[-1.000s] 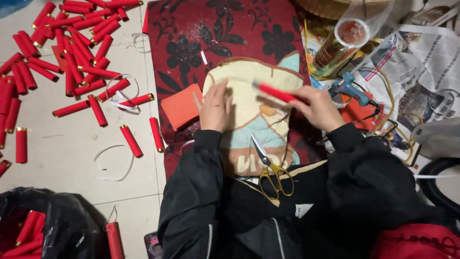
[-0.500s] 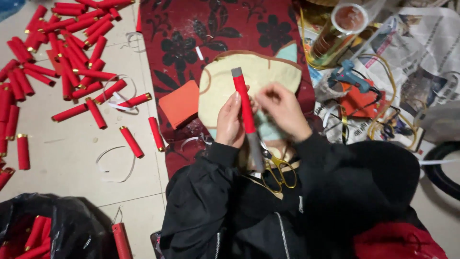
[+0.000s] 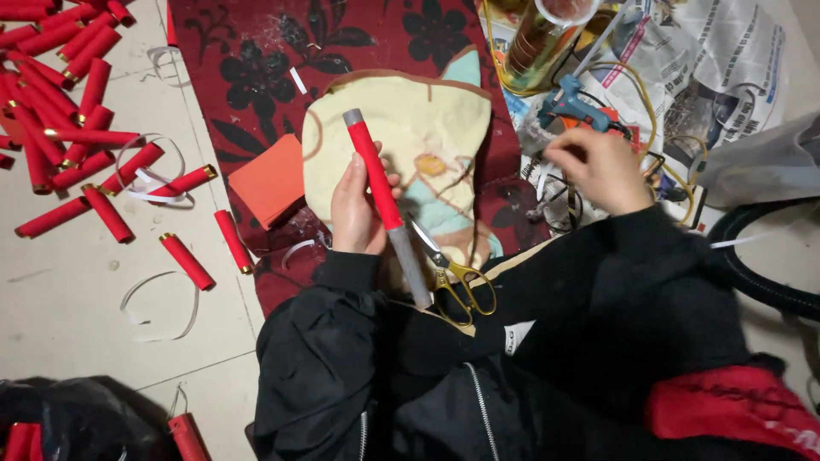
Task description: Assembling firecrackers by wrapping tubes in red paper, securing them with hot glue, and finishing the ends with tape.
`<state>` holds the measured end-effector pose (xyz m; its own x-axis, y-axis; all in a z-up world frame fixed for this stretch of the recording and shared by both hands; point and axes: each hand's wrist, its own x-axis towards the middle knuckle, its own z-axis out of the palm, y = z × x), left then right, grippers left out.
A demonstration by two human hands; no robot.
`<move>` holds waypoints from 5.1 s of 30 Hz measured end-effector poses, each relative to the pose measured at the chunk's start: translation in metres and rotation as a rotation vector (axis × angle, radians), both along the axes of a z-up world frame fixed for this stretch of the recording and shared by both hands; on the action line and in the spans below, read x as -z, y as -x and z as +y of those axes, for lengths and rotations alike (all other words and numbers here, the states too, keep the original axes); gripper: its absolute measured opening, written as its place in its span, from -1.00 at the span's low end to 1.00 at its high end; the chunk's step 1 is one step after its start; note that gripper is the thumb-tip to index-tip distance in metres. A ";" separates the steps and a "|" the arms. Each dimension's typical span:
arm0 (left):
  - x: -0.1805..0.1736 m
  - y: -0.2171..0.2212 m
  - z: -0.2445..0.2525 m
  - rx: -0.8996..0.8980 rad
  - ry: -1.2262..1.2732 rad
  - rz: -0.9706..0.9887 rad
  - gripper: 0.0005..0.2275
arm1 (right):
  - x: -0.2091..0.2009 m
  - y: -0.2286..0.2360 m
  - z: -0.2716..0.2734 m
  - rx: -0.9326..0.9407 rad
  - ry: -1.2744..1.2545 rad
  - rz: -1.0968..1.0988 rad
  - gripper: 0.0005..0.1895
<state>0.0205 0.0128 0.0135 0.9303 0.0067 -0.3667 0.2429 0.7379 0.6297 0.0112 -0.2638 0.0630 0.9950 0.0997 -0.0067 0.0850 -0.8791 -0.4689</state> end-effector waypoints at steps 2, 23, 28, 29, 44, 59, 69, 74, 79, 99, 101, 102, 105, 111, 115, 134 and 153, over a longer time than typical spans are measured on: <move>-0.005 0.001 -0.001 0.009 -0.010 0.006 -0.71 | 0.001 -0.003 -0.014 0.009 0.180 0.108 -0.85; -0.035 0.025 -0.020 0.456 0.151 -0.370 -0.60 | -0.050 0.014 0.051 -0.487 -0.296 0.654 -0.72; -0.028 0.011 -0.003 0.287 0.231 -0.384 -0.66 | -0.040 0.007 0.045 -0.496 -0.310 0.801 -0.74; -0.013 0.008 -0.002 0.228 0.218 -0.328 -0.67 | -0.037 0.006 0.047 -0.495 -0.378 0.762 -0.86; -0.026 0.008 0.006 0.148 0.043 -0.252 -0.73 | -0.036 -0.002 0.113 -0.525 -0.592 0.541 -0.63; -0.044 0.014 0.008 0.377 0.028 -0.364 -0.71 | -0.055 -0.012 0.094 -0.867 -0.563 0.989 -0.65; -0.041 0.008 0.012 0.106 -0.142 -0.389 -0.71 | -0.043 -0.014 0.105 -0.483 -0.863 0.632 -0.62; -0.045 0.009 0.014 -0.001 -0.335 -0.399 -0.72 | -0.049 -0.012 0.127 -0.381 -0.830 0.437 -0.68; -0.044 0.010 0.012 -0.106 -0.409 -0.438 -0.73 | -0.057 -0.005 0.142 -0.312 -0.717 0.108 -0.85; -0.044 0.020 0.001 0.046 -0.438 -0.578 -0.74 | -0.056 -0.003 0.139 -0.325 -0.434 -0.441 -0.87; -0.044 0.019 0.002 0.058 -0.431 -0.574 -0.74 | -0.060 -0.002 0.142 -0.328 -0.505 -0.410 -0.85; -0.044 0.020 0.003 0.069 -0.423 -0.569 -0.74 | -0.062 0.000 0.144 -0.330 -0.577 -0.375 -0.81; -0.046 0.021 0.001 0.073 -0.381 -0.560 -0.74 | -0.062 0.000 0.143 -0.324 -0.614 -0.383 -0.86; -0.063 0.024 0.002 0.054 -0.426 -0.553 -0.72 | -0.060 0.000 0.142 -0.295 -0.620 -0.327 -0.88; -0.060 0.024 0.002 0.072 -0.411 -0.577 -0.73 | -0.049 -0.005 0.136 -0.278 -0.580 -0.358 -0.92; -0.051 0.016 0.009 0.133 -0.205 -0.393 -0.72 | -0.051 -0.011 0.133 -0.267 -0.595 -0.173 -0.88; -0.048 0.018 0.004 0.127 -0.299 -0.419 -0.74 | -0.044 -0.019 0.133 -0.285 -0.484 -0.196 -0.93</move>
